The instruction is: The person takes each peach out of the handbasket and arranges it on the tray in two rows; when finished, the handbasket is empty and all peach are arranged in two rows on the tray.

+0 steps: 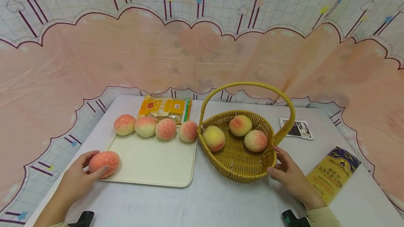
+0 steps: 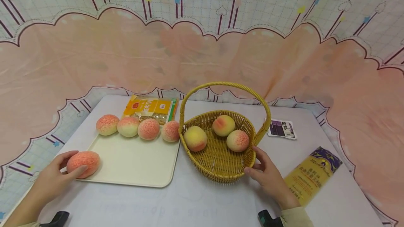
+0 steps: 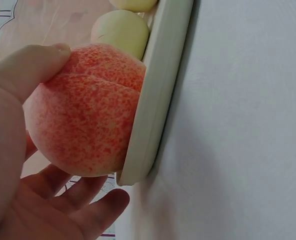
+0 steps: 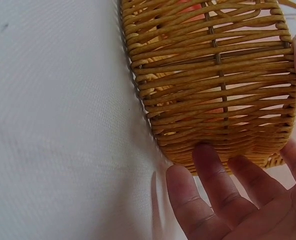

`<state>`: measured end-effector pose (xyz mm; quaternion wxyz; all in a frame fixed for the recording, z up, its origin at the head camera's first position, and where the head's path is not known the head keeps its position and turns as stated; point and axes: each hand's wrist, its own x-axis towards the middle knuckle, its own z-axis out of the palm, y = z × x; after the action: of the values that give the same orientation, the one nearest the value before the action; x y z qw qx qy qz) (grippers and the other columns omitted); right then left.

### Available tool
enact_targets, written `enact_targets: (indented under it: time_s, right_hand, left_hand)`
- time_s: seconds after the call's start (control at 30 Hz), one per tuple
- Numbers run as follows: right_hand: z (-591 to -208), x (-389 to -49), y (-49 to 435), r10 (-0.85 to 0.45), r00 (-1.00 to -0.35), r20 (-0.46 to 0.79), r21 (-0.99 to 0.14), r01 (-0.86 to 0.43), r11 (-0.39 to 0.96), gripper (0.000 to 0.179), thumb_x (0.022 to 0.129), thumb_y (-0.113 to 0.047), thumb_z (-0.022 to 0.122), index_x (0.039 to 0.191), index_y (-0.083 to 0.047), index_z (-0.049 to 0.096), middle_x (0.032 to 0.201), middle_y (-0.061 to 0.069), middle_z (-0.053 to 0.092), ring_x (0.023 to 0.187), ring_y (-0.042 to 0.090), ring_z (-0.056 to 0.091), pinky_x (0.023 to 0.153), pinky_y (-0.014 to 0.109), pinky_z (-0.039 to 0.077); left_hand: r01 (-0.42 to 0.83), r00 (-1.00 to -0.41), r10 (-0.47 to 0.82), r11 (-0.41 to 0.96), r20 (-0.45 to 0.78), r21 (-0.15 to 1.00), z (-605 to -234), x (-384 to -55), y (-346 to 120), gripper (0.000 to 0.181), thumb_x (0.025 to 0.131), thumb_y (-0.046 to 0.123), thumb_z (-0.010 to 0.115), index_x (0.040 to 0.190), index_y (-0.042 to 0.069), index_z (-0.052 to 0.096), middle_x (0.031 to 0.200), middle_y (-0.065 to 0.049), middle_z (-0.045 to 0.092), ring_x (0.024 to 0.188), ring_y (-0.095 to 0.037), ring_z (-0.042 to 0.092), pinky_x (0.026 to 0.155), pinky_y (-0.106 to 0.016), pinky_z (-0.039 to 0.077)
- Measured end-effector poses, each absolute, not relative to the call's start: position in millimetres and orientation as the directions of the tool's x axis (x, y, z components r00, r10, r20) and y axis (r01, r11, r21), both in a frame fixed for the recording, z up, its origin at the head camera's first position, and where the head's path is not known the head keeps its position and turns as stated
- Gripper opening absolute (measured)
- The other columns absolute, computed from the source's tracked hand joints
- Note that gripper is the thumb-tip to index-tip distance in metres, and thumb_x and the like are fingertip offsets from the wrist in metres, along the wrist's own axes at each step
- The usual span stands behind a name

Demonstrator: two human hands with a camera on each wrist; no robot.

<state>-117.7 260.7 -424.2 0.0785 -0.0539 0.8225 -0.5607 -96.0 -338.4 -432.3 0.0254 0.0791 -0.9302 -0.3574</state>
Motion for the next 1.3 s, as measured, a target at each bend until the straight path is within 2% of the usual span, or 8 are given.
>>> enact_targets:
  time_s: [0.17,0.4,0.47,0.83,1.3]
  right_hand:
    - [-425.1,-118.3,261.2,-0.178,-0.982,-0.059,-0.932,-0.01,0.363,0.075,0.098,-0.007,0.063,0.157,-0.002,0.017,0.153,0.038,0.022,0.107,0.022,0.058,0.077,0.028,0.055]
    - [-426.0,-118.1,262.0,-0.176,-0.982,-0.064,-0.933,-0.004,0.36,0.075,0.099,-0.008,0.062,0.157,-0.003,0.016,0.155,0.038,0.019,0.118,0.043,0.054,0.079,0.027,0.055]
    - [-426.2,-118.0,262.3,-0.176,-0.982,-0.07,-0.934,0.003,0.358,0.075,0.099,-0.008,0.062,0.158,-0.003,0.015,0.155,0.037,0.018,0.12,0.045,0.053,0.079,0.027,0.055]
    - [-426.4,-117.3,262.3,-0.165,-0.984,-0.064,-0.931,0.0,0.364,0.076,0.098,-0.007,0.063,0.158,-0.004,0.016,0.154,0.037,0.021,0.112,0.035,0.057,0.078,0.029,0.055]
    - [-425.4,-117.5,260.9,-0.176,-0.983,-0.058,-0.929,-0.011,0.37,0.074,0.099,-0.007,0.062,0.157,-0.002,0.016,0.154,0.038,0.021,0.115,0.043,0.056,0.078,0.028,0.055]
  left_hand:
    - [-0.164,-0.985,-0.158,0.693,-0.074,0.703,-434.7,-95.1,-338.5,0.085,0.093,0.039,0.072,0.147,-0.009,0.027,0.136,-0.04,0.041,0.121,-0.057,0.044,0.093,-0.067,0.041]
    - [-0.163,-0.985,-0.148,0.674,-0.085,0.721,-436.3,-95.4,-337.7,0.089,0.092,0.037,0.073,0.148,-0.009,0.023,0.139,-0.04,0.037,0.124,-0.055,0.041,0.097,-0.069,0.037]
    - [-0.172,-0.984,-0.148,0.68,-0.096,0.713,-435.4,-96.3,-338.4,0.089,0.092,0.039,0.073,0.149,-0.009,0.022,0.14,-0.04,0.036,0.124,-0.056,0.04,0.096,-0.069,0.038]
    - [-0.169,-0.986,-0.125,0.736,-0.114,0.655,-427.9,-95.8,-342.7,0.089,0.091,0.042,0.073,0.147,-0.009,0.026,0.139,-0.04,0.038,0.121,-0.057,0.044,0.092,-0.067,0.043]
    - [-0.202,-0.979,-0.129,0.736,-0.159,0.646,-427.1,-91.1,-350.9,0.095,0.09,0.049,0.072,0.148,-0.009,0.024,0.141,-0.04,0.036,0.123,-0.059,0.041,0.092,-0.069,0.042]
